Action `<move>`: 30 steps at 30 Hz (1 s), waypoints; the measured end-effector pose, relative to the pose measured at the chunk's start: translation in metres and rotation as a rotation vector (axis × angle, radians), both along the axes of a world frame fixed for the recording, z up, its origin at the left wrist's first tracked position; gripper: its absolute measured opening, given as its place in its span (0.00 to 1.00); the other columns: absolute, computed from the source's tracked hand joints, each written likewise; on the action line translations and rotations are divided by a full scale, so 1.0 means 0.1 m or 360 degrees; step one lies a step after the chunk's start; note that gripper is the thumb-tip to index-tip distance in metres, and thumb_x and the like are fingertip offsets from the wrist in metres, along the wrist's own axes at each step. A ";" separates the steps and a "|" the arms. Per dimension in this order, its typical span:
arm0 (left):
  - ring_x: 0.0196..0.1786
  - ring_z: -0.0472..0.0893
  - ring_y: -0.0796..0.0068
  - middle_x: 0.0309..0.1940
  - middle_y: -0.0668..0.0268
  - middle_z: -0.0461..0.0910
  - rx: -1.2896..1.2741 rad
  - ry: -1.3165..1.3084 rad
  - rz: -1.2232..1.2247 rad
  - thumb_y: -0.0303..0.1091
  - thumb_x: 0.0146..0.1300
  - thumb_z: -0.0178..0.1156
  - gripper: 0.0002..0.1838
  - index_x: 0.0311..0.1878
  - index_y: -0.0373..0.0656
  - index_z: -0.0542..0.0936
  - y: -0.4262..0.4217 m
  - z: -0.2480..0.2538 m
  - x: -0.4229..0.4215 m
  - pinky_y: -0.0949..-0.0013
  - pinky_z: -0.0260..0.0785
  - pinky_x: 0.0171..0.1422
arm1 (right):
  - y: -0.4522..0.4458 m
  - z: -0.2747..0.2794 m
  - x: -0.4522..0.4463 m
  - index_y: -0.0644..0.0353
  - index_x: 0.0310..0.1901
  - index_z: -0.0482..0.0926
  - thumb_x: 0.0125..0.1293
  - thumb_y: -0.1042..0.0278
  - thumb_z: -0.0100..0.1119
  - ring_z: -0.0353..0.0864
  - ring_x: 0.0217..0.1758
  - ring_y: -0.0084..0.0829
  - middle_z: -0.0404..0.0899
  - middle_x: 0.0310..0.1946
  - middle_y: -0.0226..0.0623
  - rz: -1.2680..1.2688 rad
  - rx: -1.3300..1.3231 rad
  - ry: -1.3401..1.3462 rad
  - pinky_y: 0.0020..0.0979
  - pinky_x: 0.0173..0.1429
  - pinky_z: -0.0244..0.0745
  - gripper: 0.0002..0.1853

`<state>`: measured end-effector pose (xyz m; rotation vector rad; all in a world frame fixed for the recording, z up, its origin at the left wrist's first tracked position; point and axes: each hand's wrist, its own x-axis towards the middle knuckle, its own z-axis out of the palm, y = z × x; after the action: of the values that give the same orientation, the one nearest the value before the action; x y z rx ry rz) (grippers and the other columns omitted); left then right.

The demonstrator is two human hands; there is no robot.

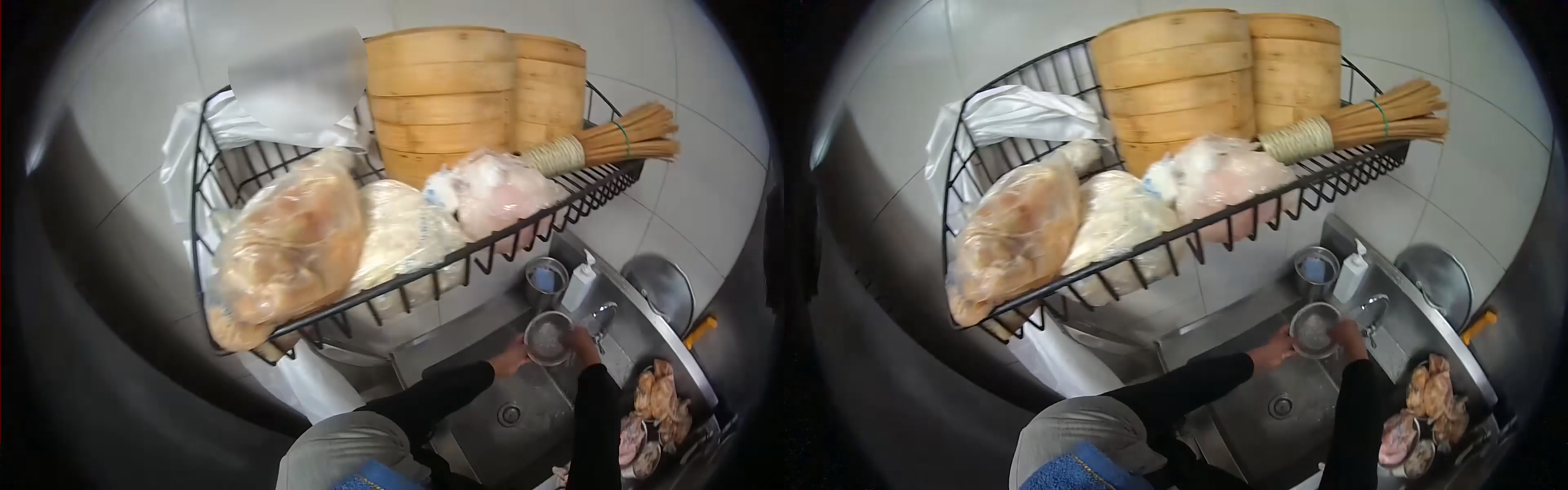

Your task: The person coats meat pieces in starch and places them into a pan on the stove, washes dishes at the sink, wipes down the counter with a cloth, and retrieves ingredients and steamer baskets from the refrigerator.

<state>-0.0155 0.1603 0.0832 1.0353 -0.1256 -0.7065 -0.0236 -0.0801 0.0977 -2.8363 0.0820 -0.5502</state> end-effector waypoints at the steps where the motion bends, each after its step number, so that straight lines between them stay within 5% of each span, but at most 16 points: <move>1: 0.50 0.81 0.69 0.52 0.63 0.77 0.0163 -0.0056 -0.0080 0.31 0.63 0.61 0.22 0.61 0.43 0.71 0.02 -0.04 -0.03 0.62 0.78 0.52 | -0.15 -0.18 0.19 0.62 0.49 0.80 0.51 0.66 0.66 0.79 0.48 0.52 0.81 0.43 0.50 0.0131 0.0012 -0.0030 0.43 0.53 0.76 0.21; 6: 0.43 0.80 0.73 0.45 0.67 0.79 0.0980 -0.0258 -0.0526 0.47 0.67 0.61 0.18 0.54 0.49 0.78 0.04 -0.33 -0.08 0.64 0.77 0.49 | 0.18 0.58 0.10 0.63 0.47 0.79 0.52 0.71 0.61 0.76 0.54 0.54 0.79 0.46 0.52 -0.0075 0.0458 -0.0127 0.45 0.57 0.73 0.18; 8: 0.39 0.79 0.75 0.42 0.68 0.79 0.0362 0.0097 -0.0495 0.50 0.67 0.60 0.19 0.54 0.49 0.78 0.07 -0.38 -0.04 0.67 0.75 0.47 | 0.16 0.37 0.05 0.63 0.46 0.78 0.54 0.73 0.59 0.76 0.54 0.53 0.79 0.46 0.53 -0.0356 0.0667 -0.0126 0.47 0.56 0.73 0.16; 9: 0.37 0.78 0.76 0.41 0.69 0.79 0.0058 0.0279 -0.0483 0.52 0.67 0.59 0.20 0.53 0.48 0.79 0.10 -0.28 -0.07 0.68 0.75 0.46 | 0.23 0.22 0.01 0.63 0.47 0.77 0.56 0.73 0.58 0.77 0.51 0.51 0.79 0.44 0.51 -0.0331 0.1079 -0.0170 0.46 0.54 0.74 0.15; 11: 0.54 0.78 0.68 0.53 0.63 0.77 -0.0020 0.0578 -0.0412 0.58 0.66 0.58 0.30 0.63 0.46 0.72 -0.10 0.00 -0.01 0.61 0.74 0.54 | 0.49 -0.21 -0.19 0.62 0.48 0.75 0.59 0.74 0.55 0.79 0.45 0.46 0.79 0.41 0.47 -0.0328 0.1898 -0.0268 0.44 0.49 0.77 0.14; 13: 0.50 0.80 0.65 0.47 0.61 0.81 -0.0078 0.0411 -0.0168 0.50 0.67 0.58 0.25 0.60 0.42 0.74 -0.36 -0.02 0.09 0.60 0.76 0.50 | 0.71 -0.50 -0.51 0.62 0.49 0.73 0.62 0.74 0.51 0.81 0.40 0.41 0.79 0.37 0.43 -0.0331 0.2702 -0.0443 0.41 0.44 0.79 0.13; 15: 0.50 0.81 0.63 0.50 0.57 0.81 0.0380 -0.0219 -0.0073 0.40 0.65 0.60 0.21 0.57 0.39 0.75 -0.72 -0.53 0.47 0.58 0.75 0.54 | 0.93 -0.61 -1.02 0.59 0.60 0.68 0.63 0.73 0.54 0.78 0.43 0.28 0.76 0.45 0.38 -0.0230 0.3119 -0.0233 0.31 0.43 0.75 0.22; 17: 0.49 0.82 0.57 0.43 0.53 0.82 0.0778 -0.0900 0.0087 0.36 0.65 0.54 0.17 0.53 0.38 0.78 -1.09 -0.41 0.57 0.56 0.74 0.52 | 1.14 -1.16 -1.48 0.60 0.57 0.72 0.64 0.69 0.60 0.79 0.36 0.26 0.79 0.40 0.37 -0.0524 0.3187 -0.0130 0.29 0.35 0.74 0.20; 19: 0.47 0.81 0.49 0.42 0.48 0.82 0.1122 -0.1614 0.0158 0.34 0.62 0.56 0.14 0.48 0.37 0.79 -1.36 -0.27 0.49 0.55 0.73 0.49 | 1.42 -1.13 -2.00 0.61 0.44 0.78 0.63 0.66 0.64 0.76 0.25 0.23 0.78 0.27 0.31 -0.0832 0.2787 0.0217 0.28 0.27 0.69 0.11; 21: 0.42 0.82 0.50 0.38 0.50 0.82 0.0903 -0.1737 -0.0605 0.32 0.60 0.58 0.14 0.48 0.38 0.78 -1.75 -0.39 0.82 0.53 0.73 0.44 | 1.64 -0.98 -2.32 0.59 0.26 0.81 0.61 0.62 0.69 0.67 0.20 0.17 0.73 0.19 0.26 -0.0869 0.2595 -0.0046 0.25 0.24 0.61 0.12; 24: 0.41 0.80 0.54 0.36 0.56 0.79 0.0757 -0.2772 -0.0570 0.32 0.61 0.54 0.07 0.40 0.43 0.78 -1.53 0.37 0.48 0.53 0.71 0.44 | 1.51 -0.95 -2.54 0.65 0.36 0.84 0.62 0.56 0.69 0.71 0.31 0.22 0.76 0.24 0.29 -0.1022 0.2502 -0.0140 0.29 0.37 0.68 0.17; 25: 0.42 0.79 0.55 0.36 0.58 0.77 0.0681 -0.3139 -0.0494 0.31 0.61 0.53 0.05 0.37 0.44 0.78 -1.47 0.58 0.39 0.53 0.70 0.45 | 1.34 -0.95 -2.51 0.64 0.36 0.83 0.64 0.57 0.66 0.69 0.31 0.20 0.76 0.25 0.27 -0.1160 0.2123 0.0070 0.29 0.37 0.68 0.15; 26: 0.46 0.76 0.48 0.38 0.57 0.75 0.0925 -0.3129 -0.0584 0.21 0.51 0.56 0.05 0.31 0.41 0.74 -1.34 0.73 0.31 0.50 0.69 0.46 | 1.18 -1.05 -2.46 0.64 0.36 0.83 0.66 0.59 0.64 0.69 0.31 0.19 0.76 0.24 0.26 -0.0981 0.2137 -0.0192 0.28 0.37 0.68 0.14; 27: 0.43 0.76 0.47 0.37 0.58 0.75 0.0876 -0.3339 -0.0471 0.22 0.49 0.58 0.04 0.26 0.41 0.72 -1.23 0.62 0.37 0.50 0.69 0.45 | 1.04 -1.14 -2.39 0.64 0.36 0.83 0.68 0.60 0.62 0.69 0.30 0.18 0.75 0.24 0.26 -0.0784 0.2132 -0.0445 0.27 0.37 0.68 0.14; 29: 0.43 0.79 0.53 0.38 0.58 0.76 0.1070 -0.3137 -0.0426 0.23 0.54 0.59 0.08 0.38 0.41 0.76 -0.85 0.51 0.41 0.53 0.72 0.43 | 0.66 -0.96 -2.11 0.64 0.35 0.82 0.70 0.61 0.59 0.69 0.30 0.16 0.74 0.22 0.24 -0.0722 0.1714 -0.0553 0.26 0.36 0.68 0.13; 30: 0.42 0.80 0.55 0.41 0.57 0.77 0.1236 -0.2442 -0.0380 0.24 0.56 0.59 0.11 0.44 0.41 0.75 -0.76 0.35 0.49 0.54 0.73 0.44 | 0.51 -0.74 -1.96 0.64 0.37 0.81 0.70 0.61 0.59 0.71 0.31 0.17 0.75 0.24 0.25 -0.0665 0.1792 -0.0550 0.25 0.37 0.70 0.12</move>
<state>0.0334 0.0839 0.1182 2.1562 -1.3951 0.0218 -0.2191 -0.0296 0.0240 -1.6056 0.6829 -0.7483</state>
